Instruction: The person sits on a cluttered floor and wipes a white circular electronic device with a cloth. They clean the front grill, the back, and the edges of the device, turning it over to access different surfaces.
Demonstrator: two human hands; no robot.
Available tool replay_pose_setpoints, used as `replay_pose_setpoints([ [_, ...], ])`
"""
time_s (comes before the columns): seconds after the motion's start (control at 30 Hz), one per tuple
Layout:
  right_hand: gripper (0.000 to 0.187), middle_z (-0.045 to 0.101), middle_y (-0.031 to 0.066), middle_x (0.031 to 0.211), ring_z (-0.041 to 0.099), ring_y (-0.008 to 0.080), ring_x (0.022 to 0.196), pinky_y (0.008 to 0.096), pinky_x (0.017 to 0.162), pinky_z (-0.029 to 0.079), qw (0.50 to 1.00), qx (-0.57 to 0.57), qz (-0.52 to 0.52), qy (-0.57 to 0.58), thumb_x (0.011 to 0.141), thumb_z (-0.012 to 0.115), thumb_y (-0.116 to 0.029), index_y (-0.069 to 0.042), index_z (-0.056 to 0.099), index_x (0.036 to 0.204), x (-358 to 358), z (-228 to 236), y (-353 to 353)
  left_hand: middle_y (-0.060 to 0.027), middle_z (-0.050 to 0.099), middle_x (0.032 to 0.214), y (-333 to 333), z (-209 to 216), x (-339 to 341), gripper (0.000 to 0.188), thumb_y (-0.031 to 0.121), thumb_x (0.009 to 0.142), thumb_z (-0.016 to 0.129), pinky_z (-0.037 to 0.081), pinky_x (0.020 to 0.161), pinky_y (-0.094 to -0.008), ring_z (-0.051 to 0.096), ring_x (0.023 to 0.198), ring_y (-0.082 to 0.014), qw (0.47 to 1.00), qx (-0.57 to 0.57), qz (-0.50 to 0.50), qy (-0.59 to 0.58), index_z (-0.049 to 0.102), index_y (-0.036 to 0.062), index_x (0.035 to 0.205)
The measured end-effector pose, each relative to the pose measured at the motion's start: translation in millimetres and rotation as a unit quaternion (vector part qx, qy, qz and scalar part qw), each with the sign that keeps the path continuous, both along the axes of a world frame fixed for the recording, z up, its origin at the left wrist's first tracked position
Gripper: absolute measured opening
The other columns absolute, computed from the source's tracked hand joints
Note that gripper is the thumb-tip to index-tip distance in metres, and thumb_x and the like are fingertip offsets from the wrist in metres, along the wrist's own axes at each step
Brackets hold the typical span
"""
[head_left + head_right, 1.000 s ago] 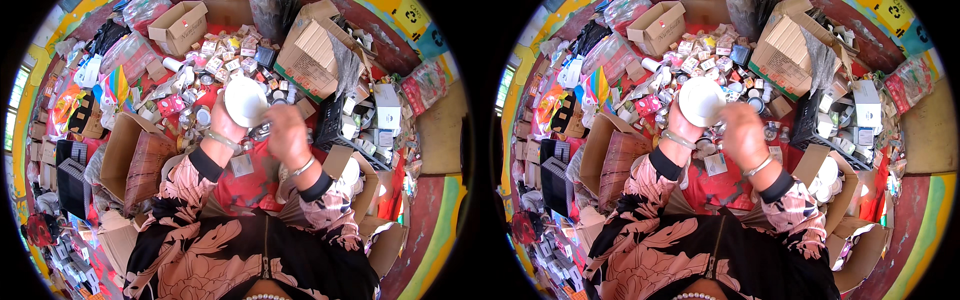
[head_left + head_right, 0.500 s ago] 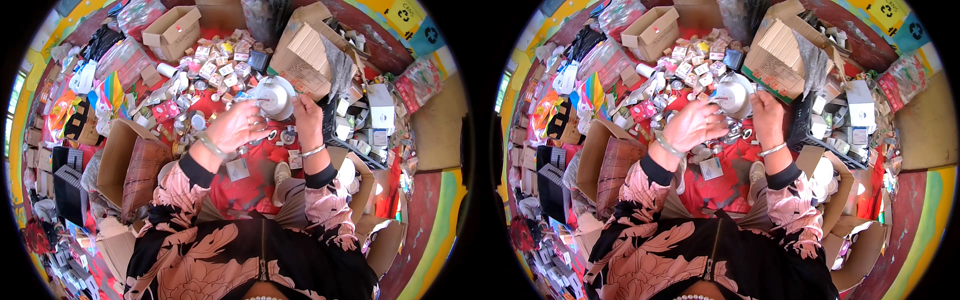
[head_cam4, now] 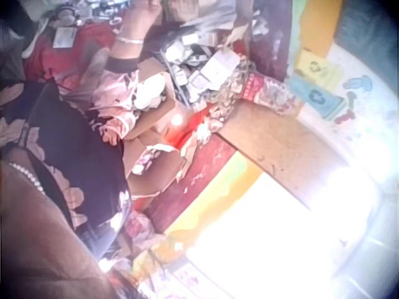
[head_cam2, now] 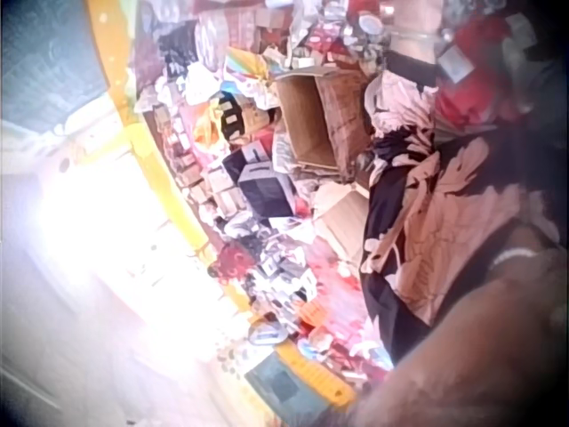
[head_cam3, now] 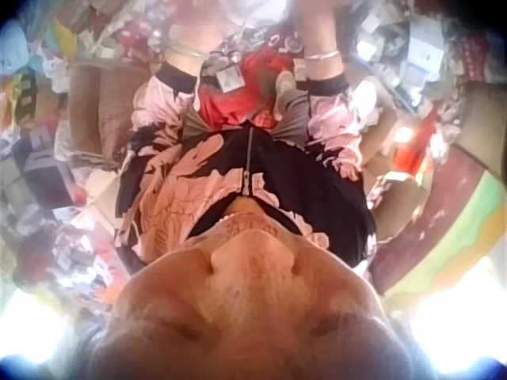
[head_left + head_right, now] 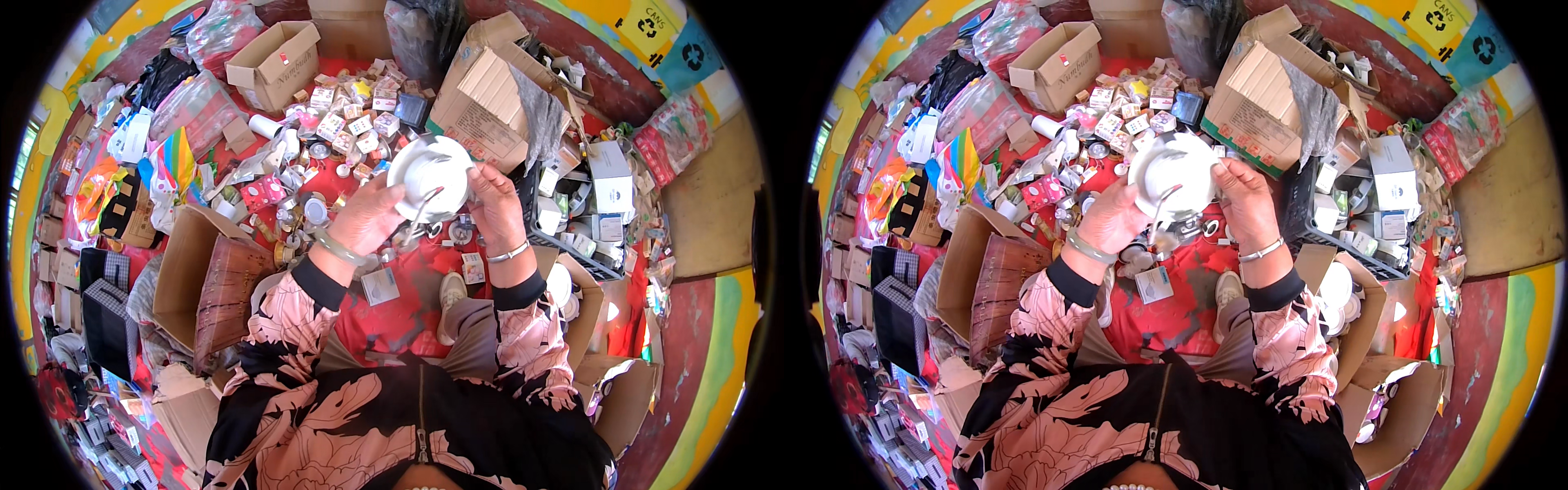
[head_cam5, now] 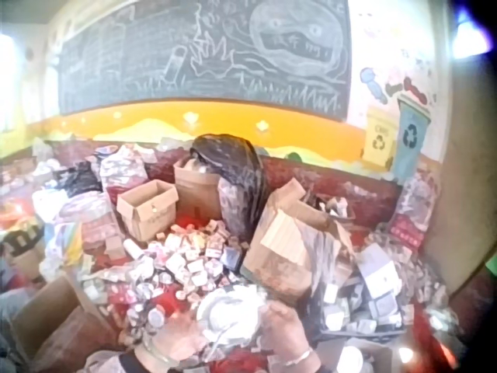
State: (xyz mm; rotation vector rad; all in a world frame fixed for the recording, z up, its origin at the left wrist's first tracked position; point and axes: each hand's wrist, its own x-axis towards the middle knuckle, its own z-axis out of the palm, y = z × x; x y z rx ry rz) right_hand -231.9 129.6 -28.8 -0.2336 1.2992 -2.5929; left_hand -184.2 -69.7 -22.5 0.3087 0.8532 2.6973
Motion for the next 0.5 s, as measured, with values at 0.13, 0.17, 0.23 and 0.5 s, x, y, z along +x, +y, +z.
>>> replay_pose_setpoints([
  [0.13, 0.017, 0.062, -0.0017, 0.083, 0.051, 0.0052, 0.07, 0.0189, 0.064, 0.042, 0.971, 0.225, -0.006, 0.083, 0.088, 0.061, -0.011, 0.002, 0.064, 0.098, 5.4, -5.5, -4.7, -0.0108, 0.059, 0.113, 3.4, -0.8, 4.2, 0.046, 0.007, 0.08, 0.065, 0.047, 0.091, -0.0351, 0.059, 0.103, -0.021, 0.996, -0.032, 0.074, -0.038, 0.048, -0.0012, 0.123],
  [0.17, 0.02, 0.061, -0.0031, 0.081, 0.047, 0.0042, 0.065, 0.0184, 0.061, 0.039, 0.967, 0.235, -0.021, 0.093, 0.088, 0.061, -0.013, 0.002, 0.064, 0.1, 5.9, -7.4, -7.9, -0.0105, 0.061, 0.109, 2.7, -3.4, 3.7, 0.042, 0.003, 0.08, 0.064, 0.048, 0.089, -0.0345, 0.06, 0.1, -0.0208, 0.994, -0.02, 0.079, -0.066, 0.051, -0.0014, 0.119],
  [0.23, 0.021, 0.061, -0.0033, 0.08, 0.049, 0.0044, 0.067, 0.0181, 0.063, 0.04, 0.974, 0.221, -0.05, 0.023, 0.089, 0.06, -0.014, 0.002, 0.064, 0.101, 1.5, -2.1, -0.6, -0.0107, 0.061, 0.11, 0.6, -5.7, 3.3, 0.043, 0.002, 0.079, 0.065, 0.048, 0.09, -0.0345, 0.06, 0.1, -0.0209, 0.994, -0.025, 0.087, -0.068, 0.051, -0.0014, 0.119],
  [0.5, 0.021, 0.062, 0.0008, 0.091, 0.053, 0.007, 0.082, 0.0198, 0.075, 0.041, 0.973, 0.212, 0.041, 0.083, 0.088, 0.058, -0.012, 0.002, 0.066, 0.102, -8.9, 31.2, 42.9, -0.01, 0.061, 0.11, -10.3, -4.0, 0.3, 0.045, 0.001, 0.077, 0.065, 0.047, 0.09, -0.035, 0.059, 0.101, -0.0214, 0.993, -0.031, 0.108, -0.048, 0.05, -0.0014, 0.12],
])
